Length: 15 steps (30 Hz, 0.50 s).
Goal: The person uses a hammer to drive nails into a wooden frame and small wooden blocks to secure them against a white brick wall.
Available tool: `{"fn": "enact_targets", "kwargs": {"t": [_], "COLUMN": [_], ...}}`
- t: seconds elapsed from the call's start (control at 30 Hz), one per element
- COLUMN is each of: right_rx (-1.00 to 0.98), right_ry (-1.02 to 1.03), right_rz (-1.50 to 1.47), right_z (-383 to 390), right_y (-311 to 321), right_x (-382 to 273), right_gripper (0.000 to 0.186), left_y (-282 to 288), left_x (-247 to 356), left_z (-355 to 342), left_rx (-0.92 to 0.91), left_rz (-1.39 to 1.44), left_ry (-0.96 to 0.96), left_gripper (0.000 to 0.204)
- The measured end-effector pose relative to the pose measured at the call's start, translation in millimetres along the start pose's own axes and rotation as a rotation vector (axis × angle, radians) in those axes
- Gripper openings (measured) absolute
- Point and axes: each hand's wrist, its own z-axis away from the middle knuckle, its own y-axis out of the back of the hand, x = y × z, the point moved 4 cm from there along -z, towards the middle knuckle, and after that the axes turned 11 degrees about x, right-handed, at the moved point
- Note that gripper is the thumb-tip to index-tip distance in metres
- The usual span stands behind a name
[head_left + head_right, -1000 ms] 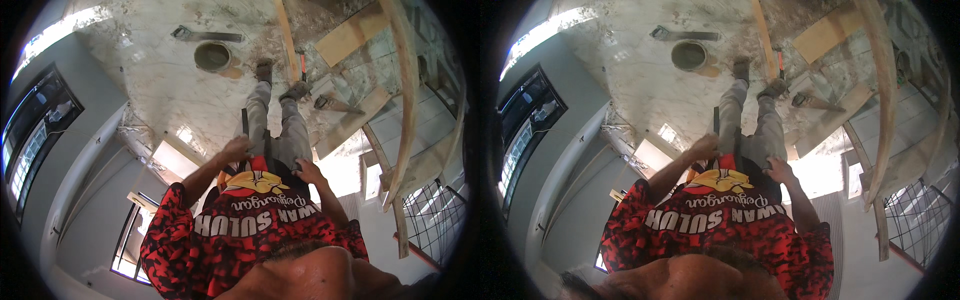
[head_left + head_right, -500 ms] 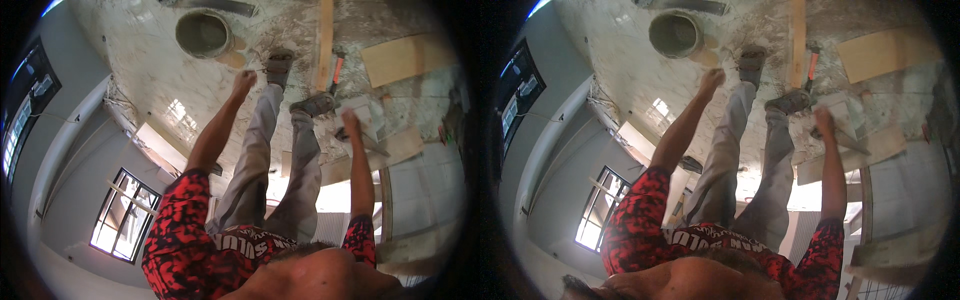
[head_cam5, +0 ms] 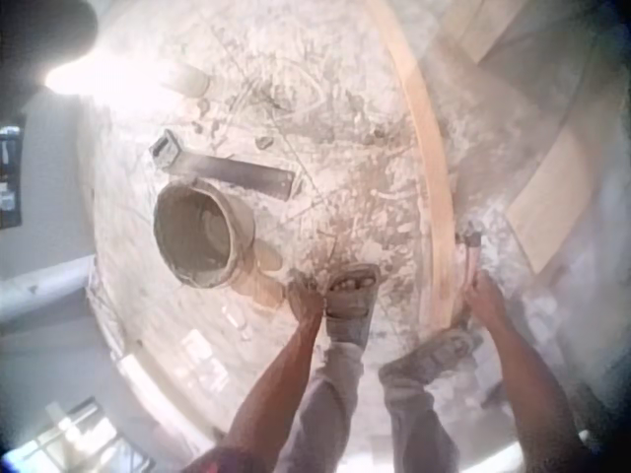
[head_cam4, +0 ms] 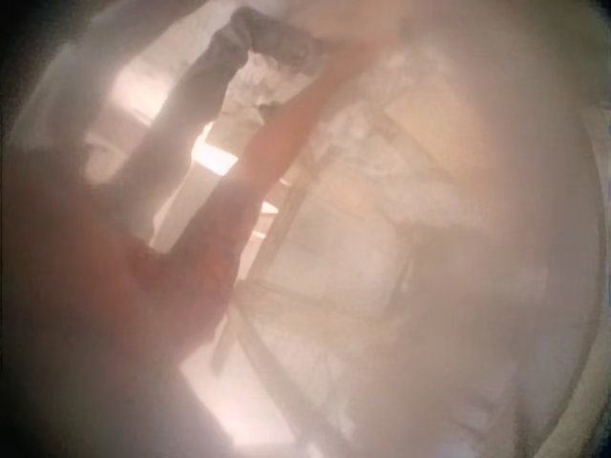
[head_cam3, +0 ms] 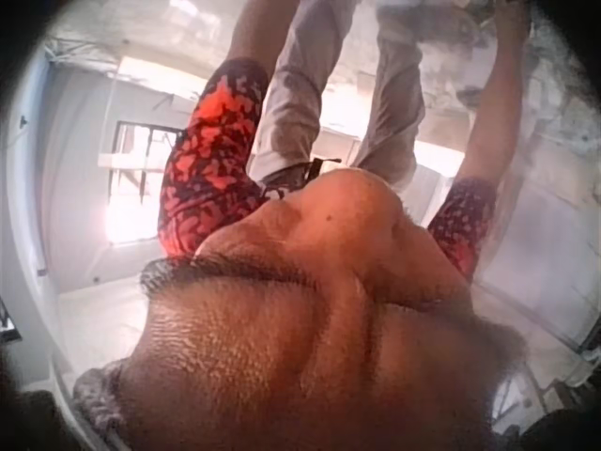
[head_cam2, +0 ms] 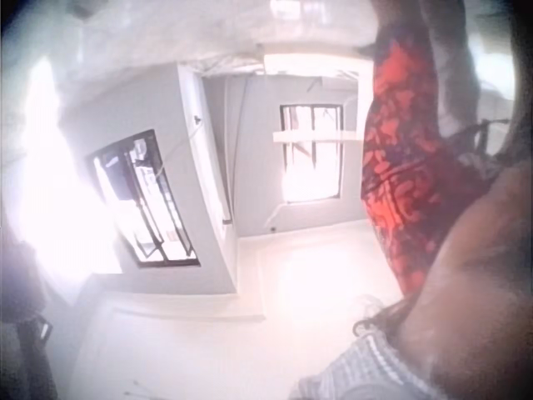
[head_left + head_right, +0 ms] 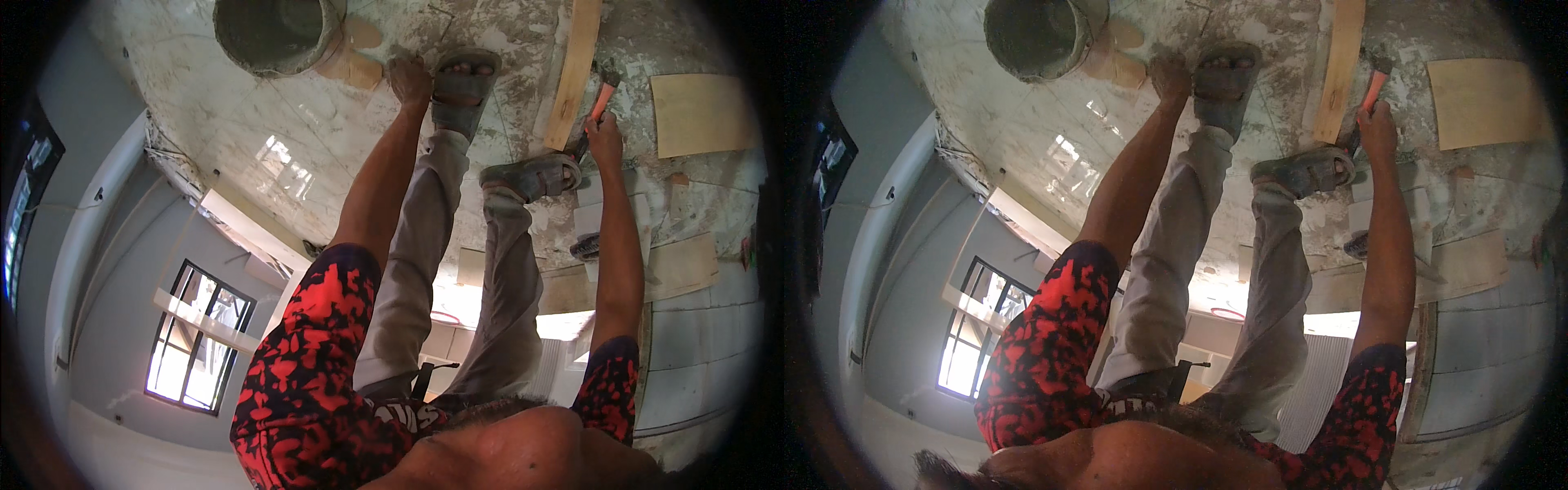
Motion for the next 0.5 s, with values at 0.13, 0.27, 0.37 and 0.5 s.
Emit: {"fn": "enact_targets", "kwargs": {"t": [0.13, 0.27, 0.37, 0.5], "right_rx": [0.201, 0.428, 0.455, 0.397], "right_ry": [-0.108, -0.055, -0.111, -0.111], "right_rz": [-0.135, -0.420, -0.460, -0.552], "right_z": [4, 3, 3, 18], "right_y": [5, 50, 75, 96], "right_x": [-2, -27, -31, -45], "right_gripper": [0.032, 0.033, 0.034, 0.034], "left_y": [19, -3, 10, -4], "left_x": [33, 42, 89, 87], "left_z": [0, -16, -16, -17], "left_rx": [0.051, 0.068, -0.021, -0.067], "left_rz": [0.207, 0.271, 0.253, 0.025], "left_ry": [-0.075, -0.385, -0.294, -0.243], "left_gripper": [0.027, 0.030, 0.030, 0.031]}}
